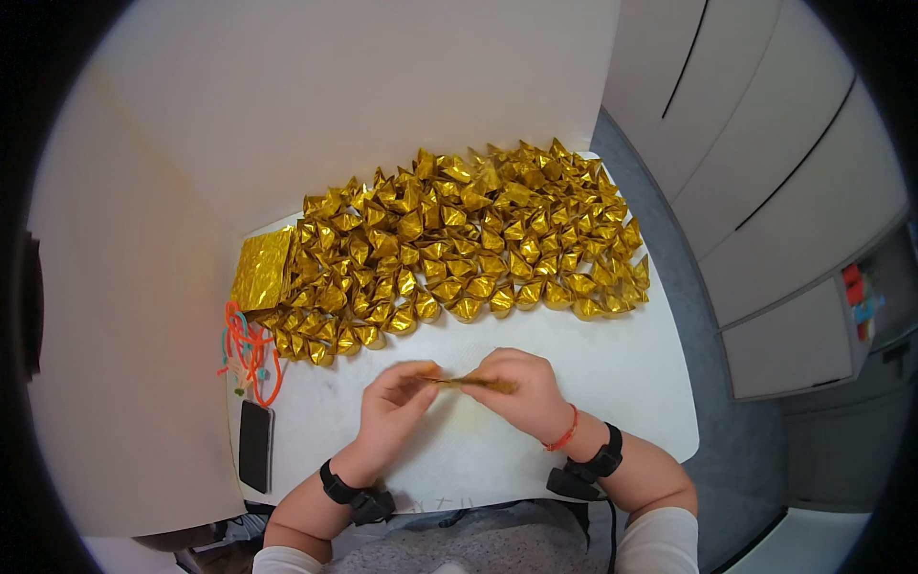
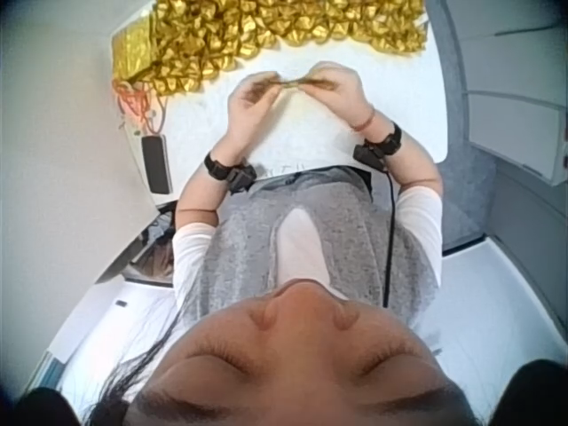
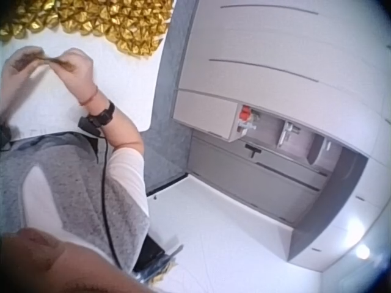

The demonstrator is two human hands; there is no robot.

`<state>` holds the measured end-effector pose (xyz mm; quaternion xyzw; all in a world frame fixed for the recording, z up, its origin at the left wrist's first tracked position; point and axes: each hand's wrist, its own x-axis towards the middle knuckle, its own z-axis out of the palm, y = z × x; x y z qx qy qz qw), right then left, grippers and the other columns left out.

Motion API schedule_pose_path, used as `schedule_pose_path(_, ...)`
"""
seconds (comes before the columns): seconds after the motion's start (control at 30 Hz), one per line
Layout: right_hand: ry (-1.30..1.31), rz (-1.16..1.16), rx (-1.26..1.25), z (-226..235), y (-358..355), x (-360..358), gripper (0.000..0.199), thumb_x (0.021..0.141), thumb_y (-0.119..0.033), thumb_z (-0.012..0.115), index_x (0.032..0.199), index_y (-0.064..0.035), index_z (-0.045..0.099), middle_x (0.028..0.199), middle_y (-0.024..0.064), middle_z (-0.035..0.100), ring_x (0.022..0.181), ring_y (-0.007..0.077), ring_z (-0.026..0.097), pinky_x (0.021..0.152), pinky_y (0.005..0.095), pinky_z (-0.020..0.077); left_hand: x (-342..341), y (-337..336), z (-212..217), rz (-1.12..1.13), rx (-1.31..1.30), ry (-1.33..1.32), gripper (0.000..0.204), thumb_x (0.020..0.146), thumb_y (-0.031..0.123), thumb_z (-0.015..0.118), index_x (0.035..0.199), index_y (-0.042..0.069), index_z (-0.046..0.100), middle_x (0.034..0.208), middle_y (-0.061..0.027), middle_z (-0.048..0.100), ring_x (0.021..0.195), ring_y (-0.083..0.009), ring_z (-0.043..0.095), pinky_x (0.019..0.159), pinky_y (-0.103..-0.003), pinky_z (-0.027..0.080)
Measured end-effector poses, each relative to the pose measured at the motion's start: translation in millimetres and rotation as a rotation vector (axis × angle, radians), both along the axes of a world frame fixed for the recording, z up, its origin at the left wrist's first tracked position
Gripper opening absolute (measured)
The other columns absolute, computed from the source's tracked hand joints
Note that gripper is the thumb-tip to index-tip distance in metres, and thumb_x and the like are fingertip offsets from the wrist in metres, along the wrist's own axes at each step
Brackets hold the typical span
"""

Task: Folding square sheets of gold paper into small decorative 3D shapes.

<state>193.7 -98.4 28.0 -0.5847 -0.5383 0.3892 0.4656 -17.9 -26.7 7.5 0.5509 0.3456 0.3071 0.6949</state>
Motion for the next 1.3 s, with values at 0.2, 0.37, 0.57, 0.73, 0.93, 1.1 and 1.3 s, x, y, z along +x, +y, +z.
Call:
schedule_pose_path(0.2, -0.724, 0.255, 0.703, -2.5, 3.4, 3.4, 0.015, 0.071, -0.008, 0.068, 0.084, -0.0004, 0.065, 0.086, 0.0079, 0.062, 0.078, 0.0266, 0.060, 0.071, 0.0373, 0.0497, -6.2, 18.5, 10.4, -0.007, 0.813, 0.164, 0.021, 0.085, 0.002, 0.071, 0.105, 0.004, 0.068, 0.094, -0.0108, 0.069, 0.093, -0.0270, 0.065, 0.085, -0.036, 0.051)
schedule_pose_path(0.37, -0.789, 0.475, 0.650, -9.0, 3.7, -3.3, 0.010, 0.070, -0.011, 0.064, 0.074, -0.0038, 0.059, 0.081, 0.0071, 0.055, 0.079, 0.0252, 0.055, 0.071, 0.0361, 0.0486, -1.7, 9.5, 6.5, -0.231, 0.728, 0.247, 0.015, 0.082, 0.002, 0.072, 0.096, 0.004, 0.068, 0.093, -0.0110, 0.068, 0.092, -0.0305, 0.063, 0.084, -0.040, 0.051)
schedule_pose_path(0.57, -0.802, 0.492, 0.454, -11.2, 0.1, -3.7, 0.011, 0.073, -0.012, 0.064, 0.081, -0.0038, 0.066, 0.088, 0.0059, 0.058, 0.087, 0.0237, 0.057, 0.076, 0.0344, 0.0491, 2.6, 11.5, -3.7, -0.317, 0.900, 0.251, 0.017, 0.077, 0.000, 0.075, 0.092, 0.004, 0.069, 0.097, -0.0090, 0.068, 0.094, -0.0297, 0.063, 0.085, -0.039, 0.050)
schedule_pose_path(0.73, -0.776, 0.561, 0.361, 5.7, -5.6, 0.8, 0.010, 0.075, -0.009, 0.067, 0.084, -0.0043, 0.069, 0.095, 0.0069, 0.064, 0.096, 0.0243, 0.061, 0.081, 0.0359, 0.0516, 3.0, 16.6, -8.0, -0.336, 0.882, 0.248, 0.015, 0.076, 0.000, 0.076, 0.089, 0.005, 0.070, 0.097, -0.0078, 0.067, 0.094, -0.0292, 0.062, 0.084, -0.039, 0.050)
schedule_pose_path(0.93, -0.771, 0.543, 0.286, 1.1, -6.3, 3.6, 0.010, 0.075, -0.011, 0.072, 0.084, -0.0083, 0.070, 0.099, 0.0034, 0.066, 0.100, 0.0233, 0.061, 0.081, 0.0364, 0.0491, 1.2, 21.1, -3.1, -0.389, 0.829, 0.271, 0.019, 0.074, 0.002, 0.078, 0.091, 0.007, 0.072, 0.100, -0.0050, 0.068, 0.097, -0.0271, 0.061, 0.088, -0.039, 0.048)
schedule_pose_path(1.1, -0.617, 0.536, 0.260, -7.7, 1.4, 11.5, 0.012, 0.076, -0.011, 0.076, 0.085, -0.0084, 0.069, 0.099, 0.0024, 0.066, 0.098, 0.0243, 0.060, 0.084, 0.0386, 0.0458, -3.3, 27.1, 4.9, -0.449, 0.886, 0.328, 0.028, 0.071, 0.006, 0.081, 0.098, 0.010, 0.075, 0.106, -0.0008, 0.068, 0.103, -0.0250, 0.056, 0.094, -0.038, 0.043)
schedule_pose_path(1.3, -0.429, 0.410, 0.258, -14.3, 5.7, 5.5, 0.010, 0.078, -0.006, 0.071, 0.085, -0.0065, 0.064, 0.093, 0.0051, 0.062, 0.094, 0.0282, 0.056, 0.082, 0.0398, 0.0440, -5.2, 30.4, 11.3, -0.514, 0.858, 0.381, 0.033, 0.071, 0.006, 0.081, 0.103, 0.012, 0.074, 0.112, 0.0001, 0.067, 0.107, -0.0253, 0.055, 0.096, -0.039, 0.041)
